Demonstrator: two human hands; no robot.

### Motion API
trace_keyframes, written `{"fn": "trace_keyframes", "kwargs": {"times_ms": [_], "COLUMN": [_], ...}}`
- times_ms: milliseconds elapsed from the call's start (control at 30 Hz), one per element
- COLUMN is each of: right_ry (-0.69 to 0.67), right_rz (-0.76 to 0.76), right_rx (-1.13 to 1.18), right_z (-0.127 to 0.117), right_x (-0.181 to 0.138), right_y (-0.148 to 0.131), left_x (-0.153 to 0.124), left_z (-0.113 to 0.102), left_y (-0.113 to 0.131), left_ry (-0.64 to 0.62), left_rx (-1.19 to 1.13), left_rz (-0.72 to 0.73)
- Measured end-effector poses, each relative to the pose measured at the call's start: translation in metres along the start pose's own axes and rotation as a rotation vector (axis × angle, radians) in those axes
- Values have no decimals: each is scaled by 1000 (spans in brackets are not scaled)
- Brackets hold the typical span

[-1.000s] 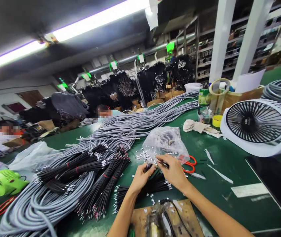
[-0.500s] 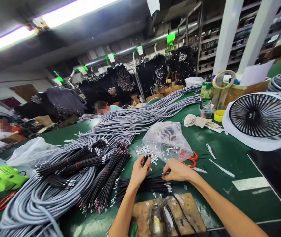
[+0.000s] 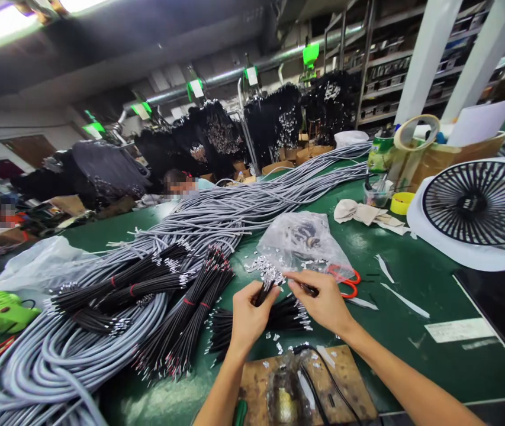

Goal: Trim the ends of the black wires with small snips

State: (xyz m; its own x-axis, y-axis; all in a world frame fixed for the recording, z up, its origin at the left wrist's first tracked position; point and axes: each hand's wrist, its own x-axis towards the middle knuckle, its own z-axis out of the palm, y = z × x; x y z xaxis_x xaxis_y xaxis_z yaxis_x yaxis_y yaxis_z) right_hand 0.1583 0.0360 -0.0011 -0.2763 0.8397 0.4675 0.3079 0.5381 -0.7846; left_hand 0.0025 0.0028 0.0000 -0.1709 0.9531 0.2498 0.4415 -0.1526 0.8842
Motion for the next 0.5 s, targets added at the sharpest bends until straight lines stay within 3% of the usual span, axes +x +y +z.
{"fn": "trace_keyframes", "kwargs": {"times_ms": [300,500], "right_ry": [-43,-46], "right_rz": [54,60], "right_rx": [55,36], "right_z": [6,7], "right_x": [-3,-4], "right_y": [0,0], "left_x": [-3,-5], "left_z": [0,1], "left_y": [3,3], "left_ry": [136,153], "left_rx": [39,19], "left_rz": [7,24]}}
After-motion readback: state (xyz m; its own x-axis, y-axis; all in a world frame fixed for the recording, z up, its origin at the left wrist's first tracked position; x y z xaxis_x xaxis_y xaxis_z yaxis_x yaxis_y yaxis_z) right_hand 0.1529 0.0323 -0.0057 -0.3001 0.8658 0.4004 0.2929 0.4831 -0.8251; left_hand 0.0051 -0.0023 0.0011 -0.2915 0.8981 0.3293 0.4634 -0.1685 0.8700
